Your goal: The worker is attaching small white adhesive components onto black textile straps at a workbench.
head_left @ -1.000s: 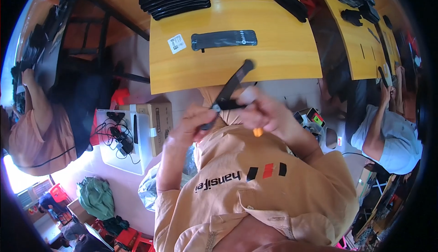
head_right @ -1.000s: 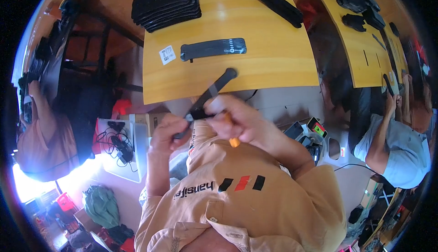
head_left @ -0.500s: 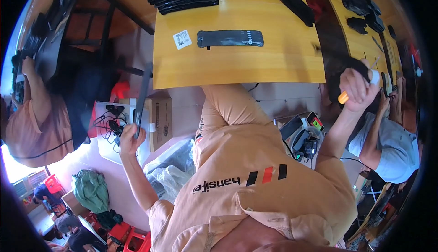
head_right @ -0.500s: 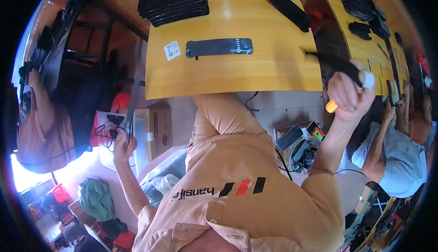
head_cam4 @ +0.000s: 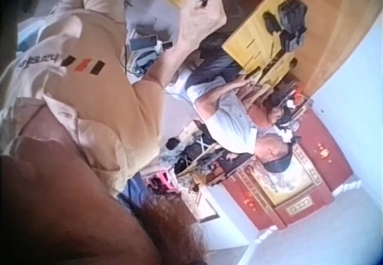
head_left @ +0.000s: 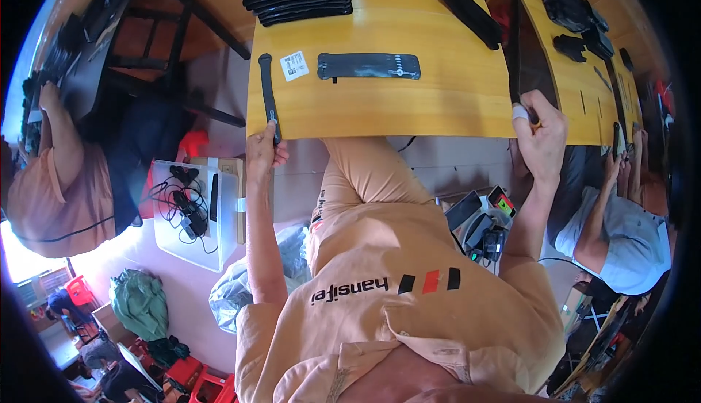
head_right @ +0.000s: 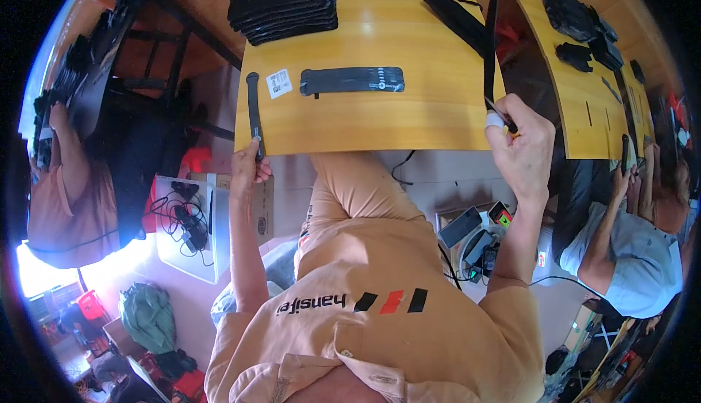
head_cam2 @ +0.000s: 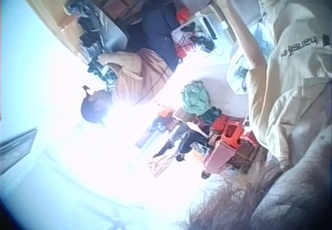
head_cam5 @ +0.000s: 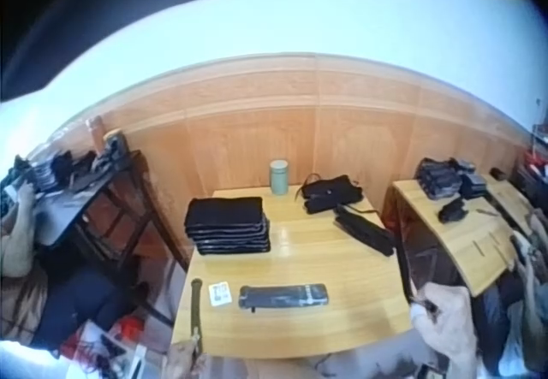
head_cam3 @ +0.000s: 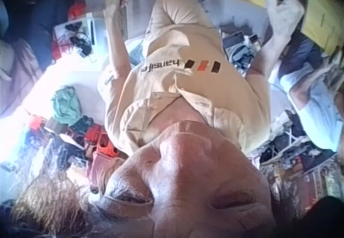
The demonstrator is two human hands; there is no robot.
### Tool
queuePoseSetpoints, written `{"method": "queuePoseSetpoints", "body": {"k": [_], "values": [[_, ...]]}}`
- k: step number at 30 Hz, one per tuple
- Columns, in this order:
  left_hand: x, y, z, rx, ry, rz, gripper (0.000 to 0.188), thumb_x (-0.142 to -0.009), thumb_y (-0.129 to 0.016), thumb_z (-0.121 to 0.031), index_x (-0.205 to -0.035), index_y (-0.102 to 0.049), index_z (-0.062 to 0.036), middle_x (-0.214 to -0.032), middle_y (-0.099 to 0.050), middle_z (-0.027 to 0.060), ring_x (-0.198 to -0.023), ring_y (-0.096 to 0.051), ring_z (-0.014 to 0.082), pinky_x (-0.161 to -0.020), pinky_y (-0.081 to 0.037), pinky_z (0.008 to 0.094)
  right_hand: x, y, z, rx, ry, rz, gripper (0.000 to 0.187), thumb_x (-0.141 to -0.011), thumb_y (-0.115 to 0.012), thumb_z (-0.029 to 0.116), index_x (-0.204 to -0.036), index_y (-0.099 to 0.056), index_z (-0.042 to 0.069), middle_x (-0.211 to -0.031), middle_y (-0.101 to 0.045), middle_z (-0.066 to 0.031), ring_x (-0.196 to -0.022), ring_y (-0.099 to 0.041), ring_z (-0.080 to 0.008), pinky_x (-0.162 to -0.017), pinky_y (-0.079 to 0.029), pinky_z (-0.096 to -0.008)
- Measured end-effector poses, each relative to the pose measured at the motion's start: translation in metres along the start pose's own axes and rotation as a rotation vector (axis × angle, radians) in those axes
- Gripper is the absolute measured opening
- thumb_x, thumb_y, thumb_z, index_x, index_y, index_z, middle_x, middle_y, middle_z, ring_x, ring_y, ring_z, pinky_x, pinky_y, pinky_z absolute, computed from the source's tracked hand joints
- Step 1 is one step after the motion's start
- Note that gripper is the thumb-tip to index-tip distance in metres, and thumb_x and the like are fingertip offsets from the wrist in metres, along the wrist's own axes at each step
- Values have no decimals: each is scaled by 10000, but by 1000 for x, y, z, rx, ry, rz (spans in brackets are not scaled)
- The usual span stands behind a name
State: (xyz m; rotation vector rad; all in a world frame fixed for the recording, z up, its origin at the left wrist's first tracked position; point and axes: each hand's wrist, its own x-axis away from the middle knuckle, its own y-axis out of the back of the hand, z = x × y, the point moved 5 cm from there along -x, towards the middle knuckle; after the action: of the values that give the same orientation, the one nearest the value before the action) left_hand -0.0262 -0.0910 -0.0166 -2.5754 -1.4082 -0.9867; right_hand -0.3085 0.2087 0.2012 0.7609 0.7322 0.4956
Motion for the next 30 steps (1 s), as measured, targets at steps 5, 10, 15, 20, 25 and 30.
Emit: {"method": "queuePoseSetpoints", "body": {"k": [5,10,15,20,25,30], "values": [[4,2,-3,-141,82,-96,600,-853,-444,-509,-645,-565,41,-494,-552,120,-404,-564,180,-358,-425,242,4,0,-20,-97,-42,-116,89,-705,-577,-31,-780,-545,5,-632,-555,-49,-578,-518,-78,-546,-413,-199],[27,22,-6,-393,11,-320,595,-858,-430,-508,-701,-597,41,-526,-571,111,-483,-589,169,-434,-445,249,8,-2,-24,-258,-74,-196,122,-696,-594,-62,-789,-565,11,-653,-568,-22,-593,-513,-55,-554,-408,-184],[82,-7,-49,-102,-187,-101,508,-868,-443,-469,-823,-626,4,-638,-611,78,-578,-588,118,-528,-445,228,14,-6,-8,-478,112,-125,121,-673,-628,-62,-765,-596,8,-671,-588,-30,-577,-509,-49,-522,-389,-179],[133,-125,-77,445,-274,857,408,-903,-443,-344,-1017,-580,24,-693,-610,61,-578,-583,116,-512,-451,215,23,-53,29,-785,231,267,174,-634,-619,-57,-793,-617,14,-744,-621,-72,-611,-564,-108,-493,-384,-209],[110,-153,-82,867,-168,803,313,-908,-474,-238,-1041,-565,30,-717,-615,61,-601,-600,96,-505,-470,171,35,-95,32,-833,154,467,183,-675,-612,-20,-854,-606,17,-809,-609,-56,-605,-547,-80,-473,-372,-209],[97,-153,-77,815,-171,507,273,-923,-436,-172,-1058,-550,35,-722,-620,65,-573,-596,87,-558,-508,179,40,-113,18,-1135,-413,535,235,-694,-625,23,-925,-589,12,-919,-604,-76,-483,-454,-31,-404,-311,-168]]}}
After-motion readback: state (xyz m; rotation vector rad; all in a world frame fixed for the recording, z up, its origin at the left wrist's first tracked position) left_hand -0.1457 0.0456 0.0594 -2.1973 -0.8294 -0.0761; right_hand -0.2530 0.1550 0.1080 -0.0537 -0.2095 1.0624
